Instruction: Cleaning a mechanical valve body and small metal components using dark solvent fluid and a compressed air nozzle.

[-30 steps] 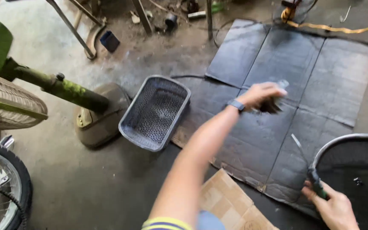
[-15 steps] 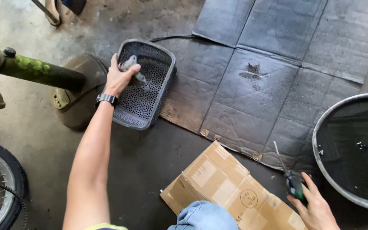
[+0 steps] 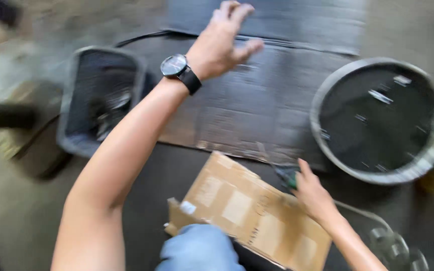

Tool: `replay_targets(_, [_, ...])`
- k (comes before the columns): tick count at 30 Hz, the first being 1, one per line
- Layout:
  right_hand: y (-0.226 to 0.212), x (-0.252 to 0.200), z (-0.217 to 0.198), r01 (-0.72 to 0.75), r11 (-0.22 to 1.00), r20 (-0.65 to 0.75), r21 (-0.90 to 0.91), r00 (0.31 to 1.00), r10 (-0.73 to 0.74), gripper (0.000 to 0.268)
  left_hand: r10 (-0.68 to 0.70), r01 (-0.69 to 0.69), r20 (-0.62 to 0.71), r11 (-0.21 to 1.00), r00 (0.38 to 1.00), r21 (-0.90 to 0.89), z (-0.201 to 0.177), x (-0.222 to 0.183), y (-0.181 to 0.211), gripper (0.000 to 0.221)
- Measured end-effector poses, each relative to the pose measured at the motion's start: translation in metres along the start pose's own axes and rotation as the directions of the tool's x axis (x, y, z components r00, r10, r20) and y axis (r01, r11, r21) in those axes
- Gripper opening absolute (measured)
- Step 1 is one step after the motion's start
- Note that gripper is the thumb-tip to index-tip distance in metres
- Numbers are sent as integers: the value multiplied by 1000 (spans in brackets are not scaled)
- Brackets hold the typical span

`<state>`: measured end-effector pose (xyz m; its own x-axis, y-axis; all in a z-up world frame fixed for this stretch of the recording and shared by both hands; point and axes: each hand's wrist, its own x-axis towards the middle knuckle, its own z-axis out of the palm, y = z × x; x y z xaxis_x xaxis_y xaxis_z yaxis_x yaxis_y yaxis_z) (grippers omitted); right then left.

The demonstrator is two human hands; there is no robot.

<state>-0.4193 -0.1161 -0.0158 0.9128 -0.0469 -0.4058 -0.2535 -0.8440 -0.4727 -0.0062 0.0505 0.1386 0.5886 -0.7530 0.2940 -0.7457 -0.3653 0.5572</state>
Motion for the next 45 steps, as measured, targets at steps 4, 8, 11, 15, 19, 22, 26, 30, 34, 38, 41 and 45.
replay_targets(4, [11, -4, 27, 84, 993, -144, -80, 985, -95, 53, 255, -278, 197, 955, 947, 103, 72, 31, 93, 74])
replay_targets(8, [2, -2, 16, -108, 888, -95, -448, 993, 73, 62, 211, -334, 494, 927, 843, 173, 114, 52, 155, 72])
replay_targets(11, [6, -4, 25, -193, 861, -145, -471, 979, 140, 70, 154, -307, 567, 934, 809, 184, 136, 61, 170, 65])
replay_targets(15, [21, -6, 46, -191, 923, -98, -335, 981, 167, 68, 42, -170, 553, 969, 832, 181, 161, 69, 161, 62])
replay_targets(19, [25, -17, 51, -181, 942, -147, -281, 979, 144, 69, -15, -94, 509, 978, 861, 188, 186, 60, 135, 57])
replay_targets(22, [29, -23, 47, -107, 960, -212, -259, 976, 51, 64, -53, -19, 513, 991, 857, 134, 198, 47, 122, 59])
replay_targets(26, [37, -23, 39, -37, 974, -332, -224, 942, -41, 46, -70, 45, 538, 997, 840, 59, 205, 33, 105, 55])
replay_targets(30, [30, -23, -12, 125, 991, -508, -46, 851, -131, 25, -66, 53, 530, 998, 846, 39, 207, 28, 88, 53])
replay_targets(34, [53, -7, -78, 78, 995, -595, -62, 797, -99, 12, -114, 117, 525, 993, 843, 29, 201, 27, 80, 50])
replay_targets(38, [94, 29, -121, -46, 998, -763, -50, 647, -8, 24, -112, 129, 505, 992, 856, 3, 199, 22, 70, 48])
replay_targets(41, [110, 54, -120, -78, 996, -767, -44, 641, 16, 37, -99, 114, 514, 994, 852, 4, 196, 20, 68, 47])
replay_targets(45, [131, 87, -75, -157, 968, -654, -196, 756, -10, 44, -84, 111, 482, 993, 872, -28, 190, 15, 62, 47])
